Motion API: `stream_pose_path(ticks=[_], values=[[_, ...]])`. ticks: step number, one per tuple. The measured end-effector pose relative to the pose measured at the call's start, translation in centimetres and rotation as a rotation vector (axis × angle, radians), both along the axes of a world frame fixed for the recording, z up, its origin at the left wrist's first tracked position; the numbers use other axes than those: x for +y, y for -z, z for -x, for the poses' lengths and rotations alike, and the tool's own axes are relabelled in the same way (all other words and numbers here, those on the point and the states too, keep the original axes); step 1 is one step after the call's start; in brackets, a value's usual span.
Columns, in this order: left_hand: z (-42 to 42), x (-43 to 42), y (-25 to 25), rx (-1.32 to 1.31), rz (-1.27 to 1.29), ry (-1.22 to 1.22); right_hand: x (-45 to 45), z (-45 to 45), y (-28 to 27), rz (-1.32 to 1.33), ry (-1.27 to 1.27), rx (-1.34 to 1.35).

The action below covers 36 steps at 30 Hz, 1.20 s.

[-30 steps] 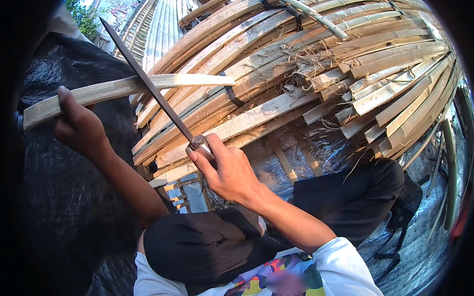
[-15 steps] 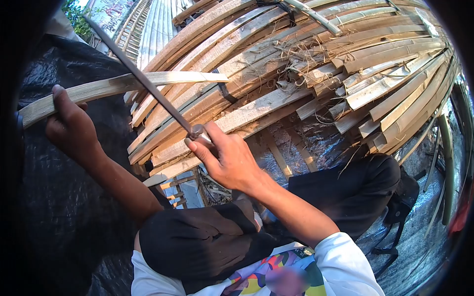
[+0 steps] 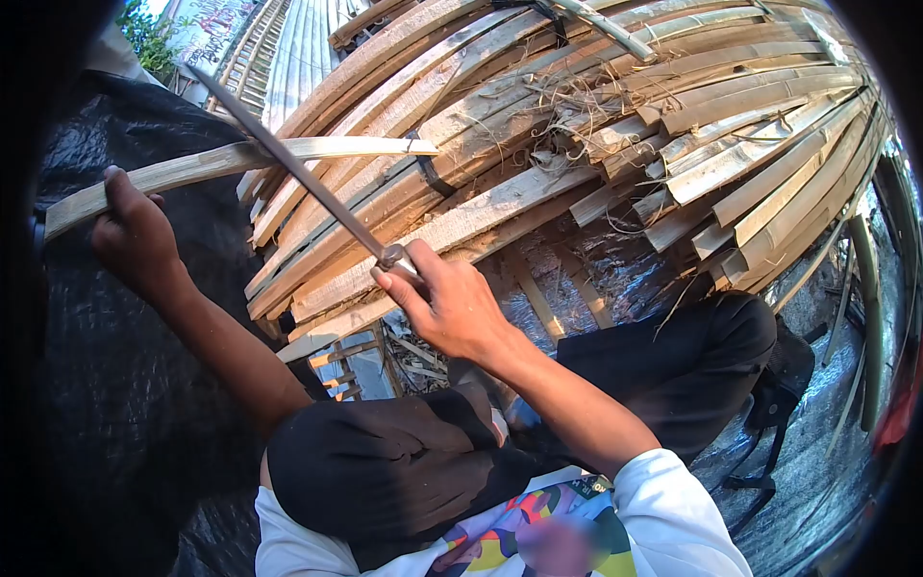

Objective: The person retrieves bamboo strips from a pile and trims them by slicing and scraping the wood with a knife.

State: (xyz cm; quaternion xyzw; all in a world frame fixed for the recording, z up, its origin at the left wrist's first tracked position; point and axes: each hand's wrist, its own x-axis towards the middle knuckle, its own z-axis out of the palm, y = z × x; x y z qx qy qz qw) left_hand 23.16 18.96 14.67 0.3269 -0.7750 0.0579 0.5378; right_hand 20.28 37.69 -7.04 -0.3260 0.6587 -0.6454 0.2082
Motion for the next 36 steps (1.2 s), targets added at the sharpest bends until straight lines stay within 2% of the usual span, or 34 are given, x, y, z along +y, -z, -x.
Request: stream_pose_path(ticks=[1,3,5,7,9,11,15,16,19,20,21,23,27,29,32,35,36], values=[[-0.1,-0.2,0.0,0.006,-0.017,-0.007,-0.3,-0.2,-0.1,0.065,-0.027,0.048],[-0.7,-0.6,-0.1,-0.015,-0.043,-0.039,-0.5,-0.1,1.6,0.017,-0.028,0.072],[-1.3,-1.3,0.0,-0.030,-0.068,-0.071,-0.9,0.3,6.3,-0.156,0.064,-0.098],[-1.5,-2.2,0.5,-0.002,-0.082,-0.056,-0.3,1.8,11.4,-0.284,0.164,-0.127],[-0.9,-0.8,0.5,0.043,-0.064,-0.013,0.1,2.4,9.8,-0.288,0.179,-0.077],[-0.4,0.3,0.9,0.051,-0.072,0.036,0.6,1.5,6.9,-0.300,0.138,-0.182],[0.1,-0.3,0.2,0.022,0.007,0.019,0.3,-0.2,1.8,-0.016,0.036,-0.118],[-0.1,-0.6,0.1,0.017,-0.041,-0.002,0.4,-0.2,1.9,-0.034,-0.030,-0.049],[-0.9,-1.5,0.1,0.005,-0.095,-0.045,0.6,-0.1,5.4,-0.087,0.004,0.096],[-1.1,-1.8,0.2,-0.005,-0.094,-0.057,0.6,-0.1,7.5,-0.097,0.088,0.036],[-1.4,-2.0,0.3,0.001,-0.092,-0.061,0.7,0.4,10.0,-0.259,0.090,-0.118],[-1.4,-2.1,0.7,0.044,-0.146,-0.023,1.6,2.1,10.7,-0.436,0.103,-0.153],[-0.2,-1.3,0.6,0.092,-0.058,0.009,1.5,0.7,8.0,-0.315,0.140,-0.240],[-0.4,-2.1,0.0,0.016,-0.122,-0.052,1.3,-0.1,5.1,-0.174,0.095,-0.197],[-0.6,-2.1,0.2,0.059,-0.147,-0.051,0.7,-0.4,2.7,-0.041,-0.058,-0.083],[-0.9,-1.7,0.5,0.079,-0.166,-0.046,0.2,-0.3,5.4,-0.087,-0.040,0.060],[-1.2,-2.2,0.5,0.079,-0.167,-0.050,0.2,-0.2,7.0,-0.153,-0.007,-0.020]])
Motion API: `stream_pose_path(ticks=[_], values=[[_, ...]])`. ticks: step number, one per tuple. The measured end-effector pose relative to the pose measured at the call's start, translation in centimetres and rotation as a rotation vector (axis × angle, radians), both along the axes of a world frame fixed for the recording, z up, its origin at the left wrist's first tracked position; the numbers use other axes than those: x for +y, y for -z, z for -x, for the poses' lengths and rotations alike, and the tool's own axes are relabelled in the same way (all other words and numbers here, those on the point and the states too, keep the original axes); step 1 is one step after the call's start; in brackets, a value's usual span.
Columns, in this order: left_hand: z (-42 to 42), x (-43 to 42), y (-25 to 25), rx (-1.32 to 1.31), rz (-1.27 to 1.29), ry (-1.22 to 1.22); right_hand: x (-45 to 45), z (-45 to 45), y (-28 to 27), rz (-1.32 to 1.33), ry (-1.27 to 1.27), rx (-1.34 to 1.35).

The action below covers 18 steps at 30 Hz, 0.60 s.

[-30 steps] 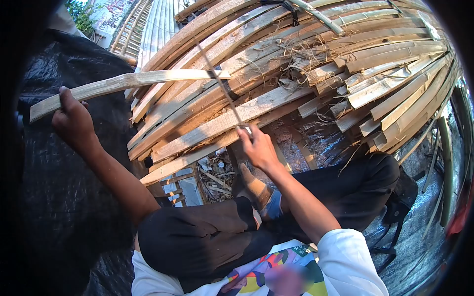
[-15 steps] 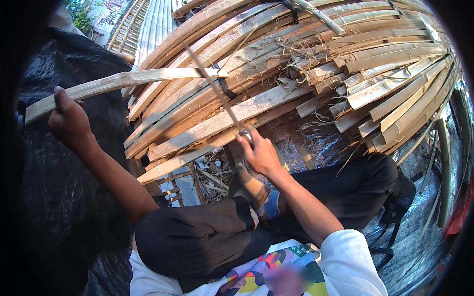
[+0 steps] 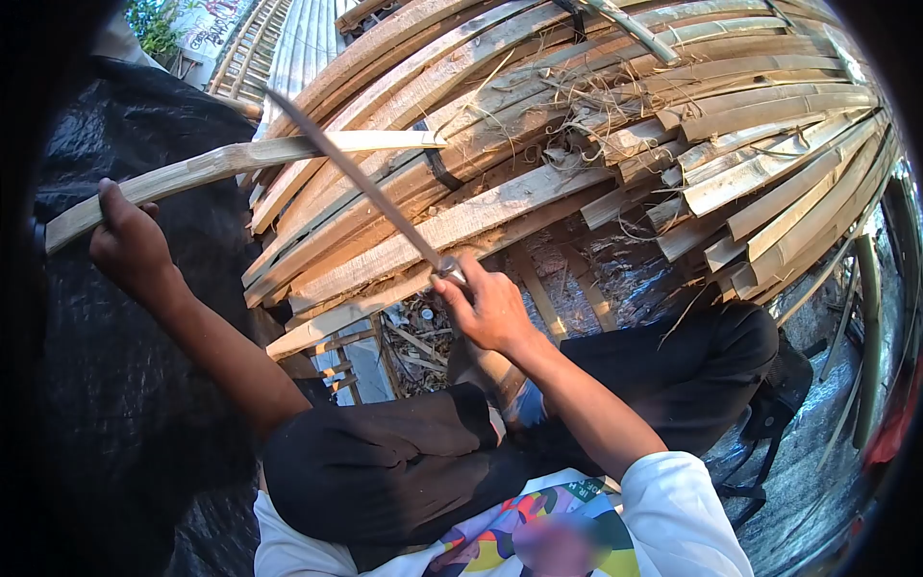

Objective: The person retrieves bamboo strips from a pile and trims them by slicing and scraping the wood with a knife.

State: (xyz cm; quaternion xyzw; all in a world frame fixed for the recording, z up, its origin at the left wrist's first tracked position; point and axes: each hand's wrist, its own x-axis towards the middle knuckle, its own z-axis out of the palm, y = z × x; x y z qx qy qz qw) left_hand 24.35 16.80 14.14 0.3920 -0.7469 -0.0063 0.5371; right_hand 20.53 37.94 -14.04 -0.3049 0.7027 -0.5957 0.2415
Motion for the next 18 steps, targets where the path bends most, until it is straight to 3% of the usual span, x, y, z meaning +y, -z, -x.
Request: stream_pose_path(ticks=[1,4,7,13,17,18], values=[[-0.4,-0.9,0.1,-0.024,0.009,-0.004,-0.2,0.0,2.1,-0.008,0.087,-0.134],[-0.2,-0.1,0.5,0.014,0.050,0.028,0.2,1.4,5.1,-0.109,0.242,-0.152],[0.5,2.3,0.9,0.045,0.066,0.081,1.5,1.4,1.5,-0.234,0.194,-0.212],[0.6,1.5,0.5,0.031,0.090,0.062,0.9,-0.1,-4.0,0.050,-0.010,-0.090],[-0.2,0.0,0.6,-0.010,0.075,0.023,-0.2,-0.1,1.9,0.001,0.034,0.012],[-0.3,-0.4,0.7,-0.002,0.079,0.022,-0.4,0.1,4.4,-0.068,0.127,-0.090]])
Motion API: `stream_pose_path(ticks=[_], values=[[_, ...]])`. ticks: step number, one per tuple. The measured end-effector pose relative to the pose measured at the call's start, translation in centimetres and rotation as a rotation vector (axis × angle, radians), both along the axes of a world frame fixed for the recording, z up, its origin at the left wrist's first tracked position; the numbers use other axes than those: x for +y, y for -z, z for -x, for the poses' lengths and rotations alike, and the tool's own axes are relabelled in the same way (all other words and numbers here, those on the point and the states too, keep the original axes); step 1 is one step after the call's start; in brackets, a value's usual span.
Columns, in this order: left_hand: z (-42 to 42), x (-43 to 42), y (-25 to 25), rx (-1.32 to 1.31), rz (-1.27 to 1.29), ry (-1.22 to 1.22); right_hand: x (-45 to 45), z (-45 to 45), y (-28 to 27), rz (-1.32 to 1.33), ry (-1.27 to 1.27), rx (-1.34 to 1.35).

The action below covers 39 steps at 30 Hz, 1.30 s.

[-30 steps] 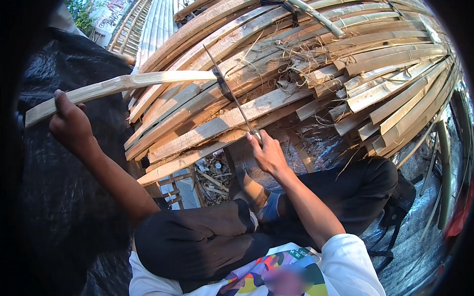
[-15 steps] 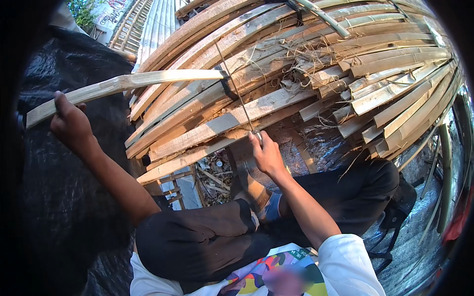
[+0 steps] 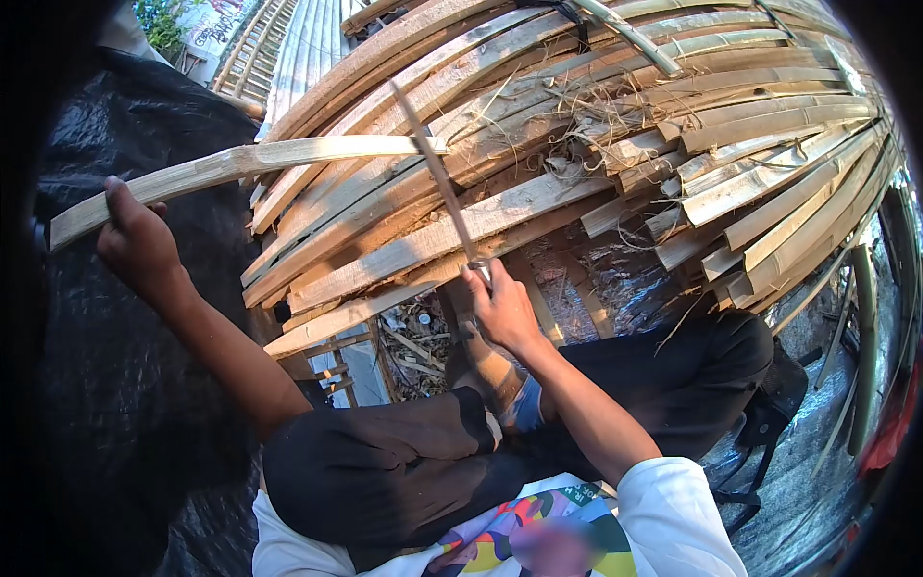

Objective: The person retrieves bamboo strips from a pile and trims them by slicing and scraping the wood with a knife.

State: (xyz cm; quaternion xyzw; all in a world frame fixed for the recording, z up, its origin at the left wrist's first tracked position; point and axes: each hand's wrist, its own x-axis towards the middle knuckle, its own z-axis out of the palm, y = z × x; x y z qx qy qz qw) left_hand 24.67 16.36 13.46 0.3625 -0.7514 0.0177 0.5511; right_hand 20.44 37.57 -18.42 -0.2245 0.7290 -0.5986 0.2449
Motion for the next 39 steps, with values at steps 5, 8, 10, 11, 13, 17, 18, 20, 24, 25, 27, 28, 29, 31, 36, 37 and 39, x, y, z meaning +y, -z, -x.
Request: stream_pose_path(ticks=[5,8,10,11,13,17,18,20,24,25,27,28,29,31,36,37,39], values=[[0.3,0.0,0.1,0.040,-0.039,0.064,1.8,1.1,-1.6,-0.128,0.062,-0.111],[0.6,0.9,-0.1,0.025,-0.057,0.050,1.0,1.1,-4.8,-0.125,0.012,-0.163],[0.5,1.4,0.0,0.033,-0.054,0.057,0.4,0.1,-7.1,0.020,-0.028,-0.092],[0.4,1.6,0.1,0.037,-0.059,0.064,-0.1,-0.3,-8.3,0.098,-0.060,-0.096],[0.1,1.9,0.0,0.034,-0.063,0.060,-0.7,-0.9,-12.0,0.190,-0.134,-0.057],[0.1,2.9,0.4,0.101,-0.034,0.090,-2.5,-2.0,-14.5,0.387,-0.157,0.127],[0.0,3.1,0.4,0.098,-0.033,0.091,-2.8,-2.1,-13.9,0.388,-0.156,0.125],[-0.4,3.2,0.2,0.049,-0.049,0.076,-4.1,-2.2,-11.4,0.371,-0.097,0.167],[-1.4,1.8,0.0,-0.043,-0.096,0.030,-4.2,-0.3,-4.9,0.083,0.030,-0.099],[-0.9,2.2,0.4,0.014,-0.070,0.049,-3.7,0.3,-3.7,0.070,0.026,-0.143],[-0.1,3.2,0.9,0.074,-0.051,0.076,-3.1,0.8,-4.4,0.085,0.045,-0.085],[0.0,3.9,1.0,0.082,-0.023,0.100,-2.9,0.6,-4.8,0.079,0.019,-0.148],[0.3,4.3,0.8,0.097,0.011,0.126,-3.0,0.6,-6.2,0.078,-0.005,-0.204],[0.2,4.4,0.1,0.071,-0.047,0.103,-3.4,-0.2,-9.0,0.208,-0.066,-0.101],[-1.2,3.3,-0.5,0.032,-0.184,0.066,-5.9,-1.8,-12.3,0.509,-0.030,0.178],[-1.4,2.9,-0.5,0.029,-0.183,0.062,-6.1,-1.5,-11.7,0.510,-0.033,0.174],[-1.8,1.8,-0.3,0.046,-0.191,0.069,-6.4,-0.7,-8.6,0.352,-0.040,0.080]])
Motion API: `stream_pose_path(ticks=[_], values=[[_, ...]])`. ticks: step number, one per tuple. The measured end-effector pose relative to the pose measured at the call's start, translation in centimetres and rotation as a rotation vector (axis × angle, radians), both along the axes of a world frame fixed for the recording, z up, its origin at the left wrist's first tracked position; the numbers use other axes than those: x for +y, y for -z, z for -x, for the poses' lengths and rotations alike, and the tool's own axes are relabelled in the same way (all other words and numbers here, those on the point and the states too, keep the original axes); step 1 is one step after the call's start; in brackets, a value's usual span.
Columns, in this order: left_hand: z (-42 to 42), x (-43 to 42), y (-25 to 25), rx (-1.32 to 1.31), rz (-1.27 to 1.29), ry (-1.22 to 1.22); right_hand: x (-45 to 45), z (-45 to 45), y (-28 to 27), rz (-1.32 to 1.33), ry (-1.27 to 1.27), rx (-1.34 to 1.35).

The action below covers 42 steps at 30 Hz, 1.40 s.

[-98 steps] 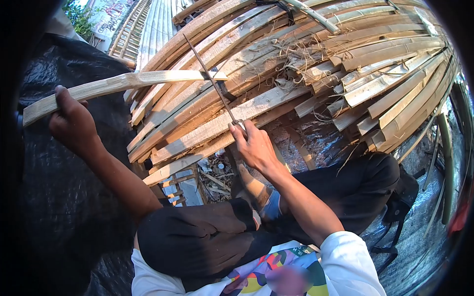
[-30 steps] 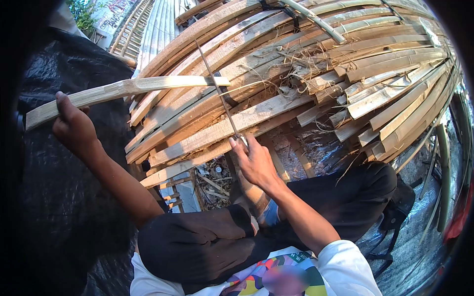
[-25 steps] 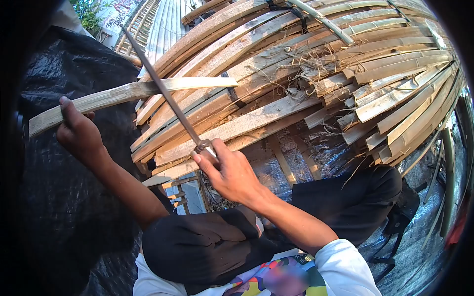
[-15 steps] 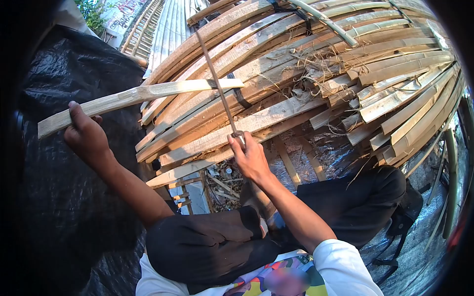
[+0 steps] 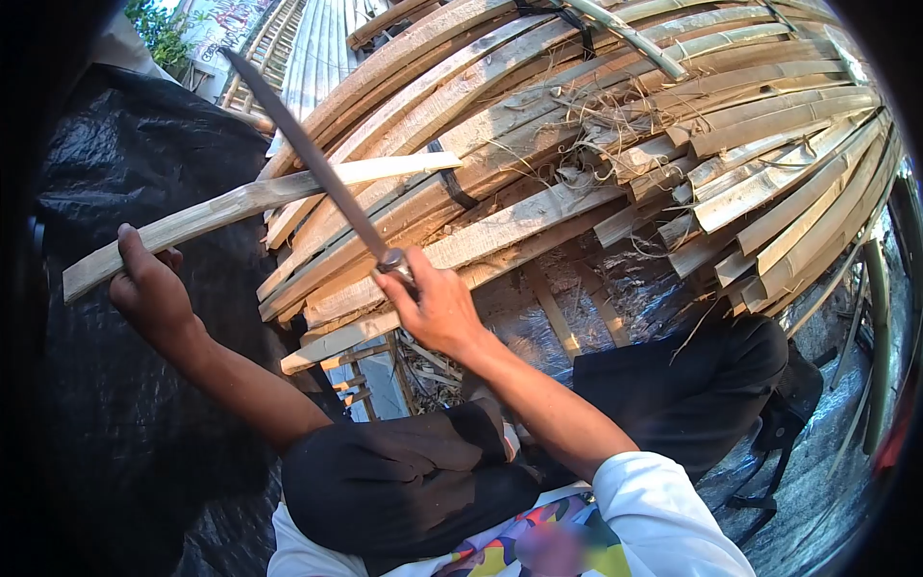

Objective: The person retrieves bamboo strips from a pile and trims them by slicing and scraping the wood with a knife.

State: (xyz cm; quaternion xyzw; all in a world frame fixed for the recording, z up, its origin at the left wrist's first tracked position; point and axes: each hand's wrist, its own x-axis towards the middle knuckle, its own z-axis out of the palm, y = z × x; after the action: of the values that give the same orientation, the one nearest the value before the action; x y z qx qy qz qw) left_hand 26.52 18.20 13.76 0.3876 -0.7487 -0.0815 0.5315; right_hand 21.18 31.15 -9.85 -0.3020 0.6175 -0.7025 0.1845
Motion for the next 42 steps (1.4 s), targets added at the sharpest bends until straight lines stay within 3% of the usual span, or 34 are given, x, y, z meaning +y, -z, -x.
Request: stream_pose_path(ticks=[2,4,8,14,16,22,26,31,32,34,38,42], values=[[0.1,-0.2,0.3,0.012,0.002,-0.011,0.2,1.5,5.0,-0.191,-0.015,-0.208],[0.4,0.3,0.5,0.023,0.002,-0.021,0.9,2.6,8.2,-0.241,0.169,-0.149],[1.9,2.4,0.4,0.063,0.051,0.035,2.4,2.8,4.1,-0.339,0.063,-0.307],[1.4,0.7,0.5,0.067,0.110,0.001,2.4,0.0,-1.8,0.016,-0.091,0.005],[0.7,-0.4,0.5,0.057,0.064,-0.009,2.2,0.1,-0.1,-0.086,-0.099,0.111],[-0.3,-4.2,0.8,0.045,-0.057,-0.063,3.6,1.5,8.7,-0.336,0.128,-0.269],[1.2,-1.8,0.6,0.131,0.005,0.033,3.8,1.3,4.9,-0.403,0.099,-0.330],[0.1,-3.2,0.8,0.078,-0.020,-0.010,3.7,-0.6,0.0,-0.183,-0.047,-0.150],[-0.2,-3.5,0.9,0.076,-0.021,-0.016,3.5,-0.7,0.5,-0.184,-0.053,-0.151],[-0.9,-4.2,1.1,0.073,-0.068,-0.018,3.2,-0.7,2.4,-0.316,-0.005,0.121],[-1.5,-6.7,1.9,0.067,-0.081,-0.090,3.6,0.7,7.2,-0.392,0.153,-0.282],[-0.4,-4.5,1.6,0.115,-0.056,-0.021,5.2,1.1,7.0,-0.431,0.167,-0.212]])
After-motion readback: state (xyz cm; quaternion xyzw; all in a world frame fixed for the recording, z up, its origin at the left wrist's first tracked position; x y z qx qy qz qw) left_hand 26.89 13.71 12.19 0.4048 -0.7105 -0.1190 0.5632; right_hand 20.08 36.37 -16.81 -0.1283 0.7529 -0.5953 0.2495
